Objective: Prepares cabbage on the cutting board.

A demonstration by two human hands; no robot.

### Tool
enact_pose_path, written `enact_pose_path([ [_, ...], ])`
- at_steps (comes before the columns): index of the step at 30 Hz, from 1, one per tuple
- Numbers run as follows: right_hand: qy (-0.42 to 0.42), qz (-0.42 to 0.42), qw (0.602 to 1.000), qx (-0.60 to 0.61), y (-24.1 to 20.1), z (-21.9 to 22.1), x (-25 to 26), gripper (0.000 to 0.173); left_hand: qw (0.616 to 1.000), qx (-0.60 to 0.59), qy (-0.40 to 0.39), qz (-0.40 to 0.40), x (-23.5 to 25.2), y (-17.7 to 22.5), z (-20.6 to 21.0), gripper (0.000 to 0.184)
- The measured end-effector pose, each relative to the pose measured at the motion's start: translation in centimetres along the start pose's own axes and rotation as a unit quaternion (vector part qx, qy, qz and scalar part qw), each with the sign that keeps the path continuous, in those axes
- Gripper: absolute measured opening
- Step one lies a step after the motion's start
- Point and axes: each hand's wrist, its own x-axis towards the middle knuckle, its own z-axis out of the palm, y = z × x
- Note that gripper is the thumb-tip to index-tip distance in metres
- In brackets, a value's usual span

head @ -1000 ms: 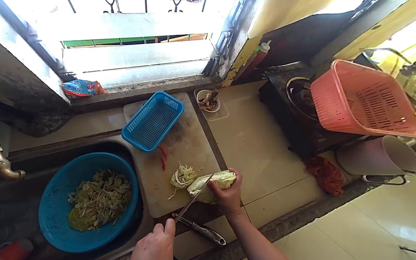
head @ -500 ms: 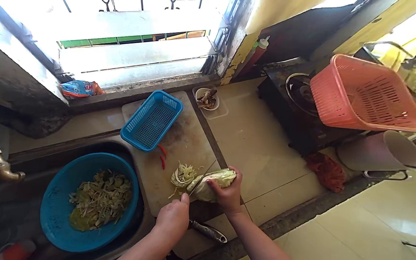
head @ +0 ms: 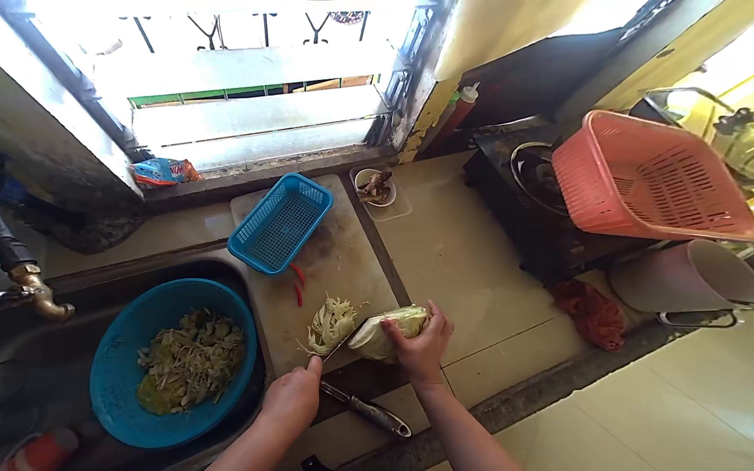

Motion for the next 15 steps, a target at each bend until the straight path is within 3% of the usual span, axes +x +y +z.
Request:
enact_pose_path([
  [2,-0.003,-0.040,0.999,-0.010,-0.4,-1.1,-1.8,0.119,1.000,-0.001,0.006,0.007,0.2,-0.2,-0.1,0.035],
  [5,-0.043,-0.224,0.974,-0.003,0.3,-2.1,-6.8,0.073,1.000,-0.006,0.013,0.014,0.5,-0.4,-0.1,0.035],
  [7,-0.130,-0.344,0.930,-0.016,1.5,-1.8,-9.7,0.046,1.000,-0.005,0.015,0.014,0.5,-0.4,0.0,0.035],
  [10,-0.249,-0.402,0.879,-0.053,3.4,-1.4,-11.8,0.040,1.000,-0.003,0.014,0.013,0.6,-0.4,0.0,0.036],
  [15,-0.293,-0.449,0.840,-0.079,6.5,-4.6,-9.4,0.031,1.000,-0.011,0.015,0.022,0.6,-0.7,0.0,0.037],
])
